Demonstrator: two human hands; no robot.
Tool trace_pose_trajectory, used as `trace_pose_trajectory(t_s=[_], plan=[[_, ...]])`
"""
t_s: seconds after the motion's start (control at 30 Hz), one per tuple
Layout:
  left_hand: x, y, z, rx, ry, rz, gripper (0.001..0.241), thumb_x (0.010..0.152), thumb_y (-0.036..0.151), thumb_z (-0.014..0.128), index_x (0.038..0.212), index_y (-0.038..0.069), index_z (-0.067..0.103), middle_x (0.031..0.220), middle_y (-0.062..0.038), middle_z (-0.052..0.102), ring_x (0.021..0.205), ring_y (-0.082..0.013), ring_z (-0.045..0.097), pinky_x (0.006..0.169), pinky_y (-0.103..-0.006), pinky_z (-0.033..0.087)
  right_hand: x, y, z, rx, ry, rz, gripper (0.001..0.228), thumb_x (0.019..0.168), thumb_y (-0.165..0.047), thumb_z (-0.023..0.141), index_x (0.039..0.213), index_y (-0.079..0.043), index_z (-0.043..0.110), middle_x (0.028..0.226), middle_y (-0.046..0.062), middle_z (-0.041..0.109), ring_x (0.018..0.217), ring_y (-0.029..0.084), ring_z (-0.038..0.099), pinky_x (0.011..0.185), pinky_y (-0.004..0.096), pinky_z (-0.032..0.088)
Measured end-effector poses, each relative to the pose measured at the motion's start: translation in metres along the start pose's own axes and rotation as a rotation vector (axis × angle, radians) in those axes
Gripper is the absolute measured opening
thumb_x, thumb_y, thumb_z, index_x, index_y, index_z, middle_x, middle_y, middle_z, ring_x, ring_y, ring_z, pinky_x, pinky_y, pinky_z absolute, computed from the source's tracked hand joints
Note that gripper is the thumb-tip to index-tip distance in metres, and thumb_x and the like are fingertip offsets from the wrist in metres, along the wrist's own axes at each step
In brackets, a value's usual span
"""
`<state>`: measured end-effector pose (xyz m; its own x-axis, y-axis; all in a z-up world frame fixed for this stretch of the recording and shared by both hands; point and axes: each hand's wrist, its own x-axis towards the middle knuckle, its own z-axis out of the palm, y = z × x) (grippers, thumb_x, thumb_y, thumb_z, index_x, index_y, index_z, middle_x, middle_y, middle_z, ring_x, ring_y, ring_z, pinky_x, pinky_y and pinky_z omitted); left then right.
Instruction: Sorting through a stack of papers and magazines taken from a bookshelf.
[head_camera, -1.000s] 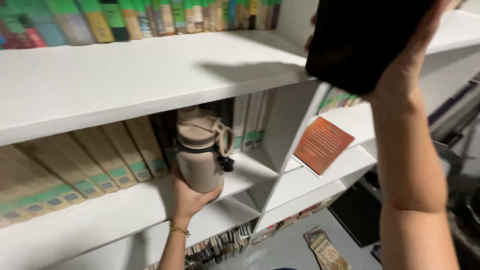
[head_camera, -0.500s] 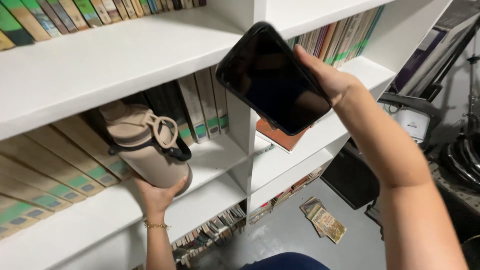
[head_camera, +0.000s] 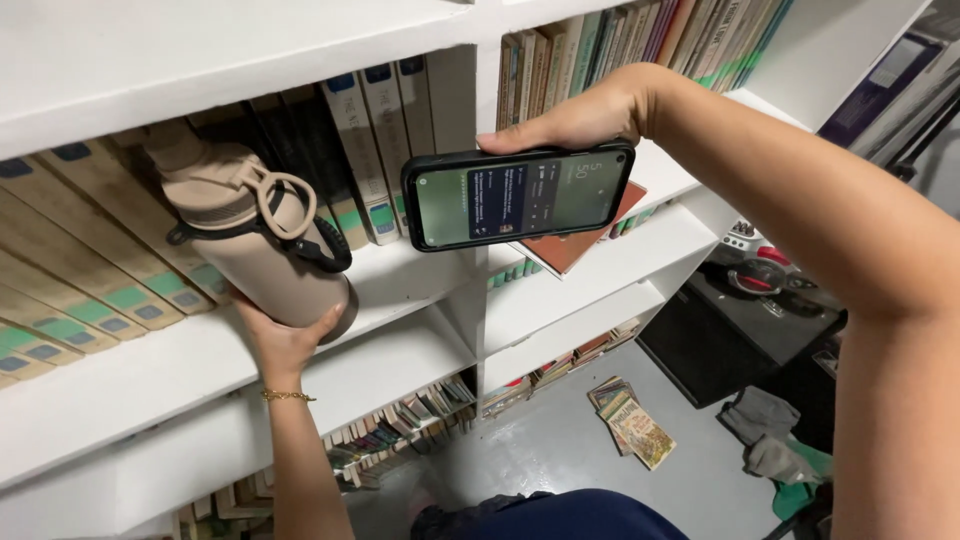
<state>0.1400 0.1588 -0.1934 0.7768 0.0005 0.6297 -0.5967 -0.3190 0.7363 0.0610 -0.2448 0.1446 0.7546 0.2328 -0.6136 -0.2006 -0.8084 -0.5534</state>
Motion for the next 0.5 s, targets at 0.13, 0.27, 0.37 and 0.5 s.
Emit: trace_pose_trajectory(t_s=[0.13,0.27,0.37,0.5], plan=[[0.002,0.011,0.002,-0.017,0.015,0.002,0.135,0.065,0.045,0.097,0.163,-0.001,0.017,0.160,-0.022,0.041,0.148,-0.0356,0.046,0.124,-0.0461,0.043,-0.003,-0.009,0.001,-0.028,0.022,0.002,0.087,0.083,-0.076,0.042,0.139,-0.013,0.063,0.133,0.011,0.072,0.112,0.016,0.071,0.089,0.031,0.059],[0.003,0.015,0.004,0.004,0.032,0.008,0.135,0.065,0.043,0.097,0.163,-0.001,0.016,0.160,-0.023,0.041,0.147,-0.0363,0.046,0.122,-0.0461,0.043,0.000,-0.017,0.001,-0.027,-0.037,-0.017,0.088,0.082,-0.075,0.042,0.136,-0.011,0.066,0.127,0.013,0.076,0.107,0.017,0.073,0.086,0.031,0.060],[0.010,0.033,0.005,0.032,0.067,0.017,0.134,0.064,0.040,0.097,0.162,-0.001,0.016,0.158,-0.024,0.042,0.145,-0.0372,0.047,0.119,-0.0468,0.044,-0.005,-0.036,0.003,-0.097,-0.020,-0.003,0.088,0.082,-0.077,0.043,0.133,-0.011,0.069,0.119,0.014,0.079,0.101,0.017,0.075,0.082,0.032,0.061],[0.015,0.033,0.002,0.039,0.083,0.035,0.130,0.065,0.037,0.098,0.162,0.001,0.018,0.157,-0.025,0.044,0.144,-0.0377,0.049,0.119,-0.0479,0.044,-0.019,-0.063,0.008,-0.141,0.052,0.036,0.088,0.083,-0.078,0.045,0.128,-0.008,0.073,0.113,0.014,0.080,0.098,0.018,0.075,0.082,0.033,0.061]])
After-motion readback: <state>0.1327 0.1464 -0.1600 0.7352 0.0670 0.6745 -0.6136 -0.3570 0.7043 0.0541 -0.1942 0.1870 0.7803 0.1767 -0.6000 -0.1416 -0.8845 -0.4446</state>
